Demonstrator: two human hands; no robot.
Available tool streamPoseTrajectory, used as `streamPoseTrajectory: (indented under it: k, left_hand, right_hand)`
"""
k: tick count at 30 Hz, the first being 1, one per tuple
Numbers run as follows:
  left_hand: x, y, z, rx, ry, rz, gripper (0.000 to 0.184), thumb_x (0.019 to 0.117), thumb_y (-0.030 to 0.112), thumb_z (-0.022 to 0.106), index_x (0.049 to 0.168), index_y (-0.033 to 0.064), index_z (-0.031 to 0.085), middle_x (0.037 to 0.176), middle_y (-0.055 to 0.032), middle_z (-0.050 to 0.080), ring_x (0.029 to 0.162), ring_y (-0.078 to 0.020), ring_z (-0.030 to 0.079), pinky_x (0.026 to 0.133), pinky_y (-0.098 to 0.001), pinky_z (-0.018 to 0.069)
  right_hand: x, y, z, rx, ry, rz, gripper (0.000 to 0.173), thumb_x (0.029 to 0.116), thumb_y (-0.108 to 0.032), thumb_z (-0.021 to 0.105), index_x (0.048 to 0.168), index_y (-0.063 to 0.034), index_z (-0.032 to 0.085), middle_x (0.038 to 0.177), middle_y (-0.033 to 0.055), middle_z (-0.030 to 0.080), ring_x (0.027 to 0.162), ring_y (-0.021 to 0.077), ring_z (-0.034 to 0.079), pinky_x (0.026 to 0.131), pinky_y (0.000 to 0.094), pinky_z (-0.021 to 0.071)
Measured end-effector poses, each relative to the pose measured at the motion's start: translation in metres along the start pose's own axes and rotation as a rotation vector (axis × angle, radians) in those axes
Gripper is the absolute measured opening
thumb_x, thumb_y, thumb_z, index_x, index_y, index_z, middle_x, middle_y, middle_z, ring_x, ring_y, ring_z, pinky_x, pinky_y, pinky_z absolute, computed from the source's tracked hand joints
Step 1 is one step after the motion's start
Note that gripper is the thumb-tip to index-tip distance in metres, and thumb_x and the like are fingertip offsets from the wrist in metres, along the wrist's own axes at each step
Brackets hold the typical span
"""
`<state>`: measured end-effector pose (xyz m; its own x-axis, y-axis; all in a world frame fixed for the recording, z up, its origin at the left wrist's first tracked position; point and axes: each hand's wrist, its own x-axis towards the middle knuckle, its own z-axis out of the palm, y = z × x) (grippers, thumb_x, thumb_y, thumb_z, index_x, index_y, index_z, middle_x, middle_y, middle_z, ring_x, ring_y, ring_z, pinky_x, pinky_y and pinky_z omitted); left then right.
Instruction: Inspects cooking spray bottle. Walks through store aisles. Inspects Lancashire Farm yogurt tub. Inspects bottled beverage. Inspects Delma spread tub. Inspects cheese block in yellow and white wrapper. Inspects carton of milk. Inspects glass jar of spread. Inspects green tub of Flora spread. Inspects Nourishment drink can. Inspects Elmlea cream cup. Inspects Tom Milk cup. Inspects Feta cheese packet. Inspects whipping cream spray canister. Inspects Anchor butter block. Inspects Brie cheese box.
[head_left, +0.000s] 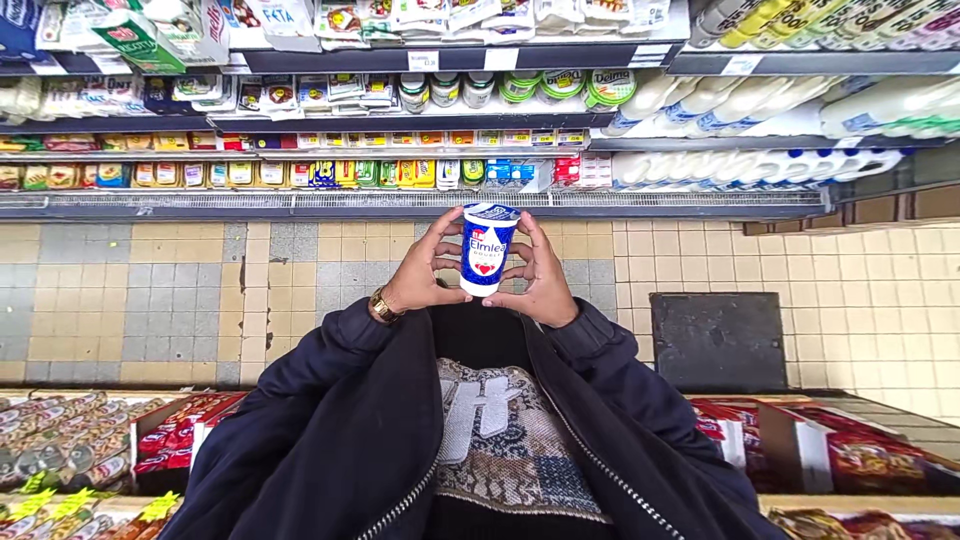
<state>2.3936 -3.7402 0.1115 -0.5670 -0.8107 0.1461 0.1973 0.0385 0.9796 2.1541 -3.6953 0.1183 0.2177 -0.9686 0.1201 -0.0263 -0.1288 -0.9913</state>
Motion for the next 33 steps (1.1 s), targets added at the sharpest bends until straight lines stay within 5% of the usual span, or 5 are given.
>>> streamPoseTrajectory:
  k: [21,33]
  left_hand:
    - [0.014,0.001,-0.007,0.007,-0.037,0.016,0.127,0.0627,0.005,0.095,0.162,0.0105,0.017,0.149,-0.0241,0.043,0.122,-0.0377,0.062,0.094,-0.0513,0.0612]
    - [0.073,0.008,0.002,0.053,-0.038,0.111,0.126,0.0582,0.004,0.096,0.159,0.0032,0.02,0.146,-0.0245,0.047,0.119,-0.037,0.065,0.088,-0.0512,0.0638]
  right_hand:
    - [0.008,-0.004,-0.002,-0.039,0.02,-0.03,0.125,0.0648,-0.022,0.098,0.161,-0.0077,0.02,0.153,0.0223,0.036,0.121,0.0297,0.064,0.079,0.0422,0.0666]
    - [0.034,-0.012,-0.044,-0.053,0.044,-0.13,0.122,0.0669,-0.021,0.097,0.159,0.0015,0.02,0.155,0.0232,0.035,0.125,0.0322,0.061,0.079,0.0443,0.0668]
